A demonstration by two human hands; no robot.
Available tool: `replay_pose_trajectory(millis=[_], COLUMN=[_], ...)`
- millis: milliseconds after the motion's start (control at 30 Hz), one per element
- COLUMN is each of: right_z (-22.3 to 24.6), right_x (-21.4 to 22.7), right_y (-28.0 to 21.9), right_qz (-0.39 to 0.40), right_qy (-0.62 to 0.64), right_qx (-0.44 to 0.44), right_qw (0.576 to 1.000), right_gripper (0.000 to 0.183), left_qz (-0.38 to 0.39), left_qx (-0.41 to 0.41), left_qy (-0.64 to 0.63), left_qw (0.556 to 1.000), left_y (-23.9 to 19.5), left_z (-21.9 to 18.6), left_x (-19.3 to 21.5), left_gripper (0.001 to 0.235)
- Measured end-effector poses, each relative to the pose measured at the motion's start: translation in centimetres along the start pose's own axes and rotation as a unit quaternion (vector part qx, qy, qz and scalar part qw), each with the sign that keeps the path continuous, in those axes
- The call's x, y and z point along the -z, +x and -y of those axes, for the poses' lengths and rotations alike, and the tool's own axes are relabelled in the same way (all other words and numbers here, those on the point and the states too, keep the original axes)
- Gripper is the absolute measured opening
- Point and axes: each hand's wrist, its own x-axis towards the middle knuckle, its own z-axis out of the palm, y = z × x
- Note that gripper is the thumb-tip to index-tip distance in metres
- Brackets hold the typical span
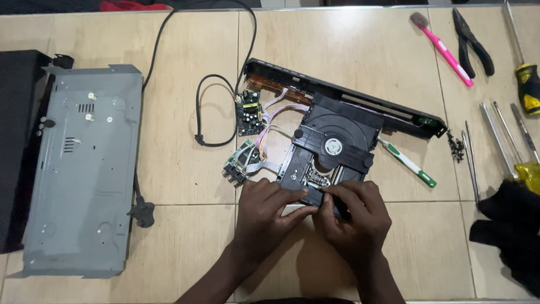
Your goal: The person cleans the internal components of a disassembled DVD drive using a toothbrush and a black cloth. They wipe the circuit board and mechanical parts, then use a screwdriver to manipulate a small component within the drive's mechanism.
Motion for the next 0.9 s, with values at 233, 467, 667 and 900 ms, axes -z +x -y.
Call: replay_pose_trajectory(millis=[233, 467, 667, 900], right_z=[0.0, -0.3, -0.5, -0.1], right_x=[0.4, 0.2, 0.1, -0.6], right_y=[0.2, -0.2, -0.8, -0.5], right_qz=[-0.013, -0.047, 0.0, 0.006], right_qy=[0.007, 0.008, 0.016, -0.022], right_qx=[0.023, 0.013, 0.0, 0.03], right_qw=[1.0, 0.999, 1.0, 0.999], right_gripper=[0.007, 0.011, 0.012, 0.007], left_qz=[0.0, -0.008, -0.032, -0.04], left_qx=[-0.002, 0.001, 0.014, 0.02], left_qy=[-0.001, 0.009, -0.016, -0.05], left_qw=[1.0, 1.0, 0.999, 0.998], left_y=[-0.1, -0.4, 0.2, 0.3], left_z=[-0.1, 0.2, 0.0, 0.4], left_x=[-0.1, -0.3, 0.1, 0.1], left_gripper=[0.03, 0.033, 0.041, 0.044])
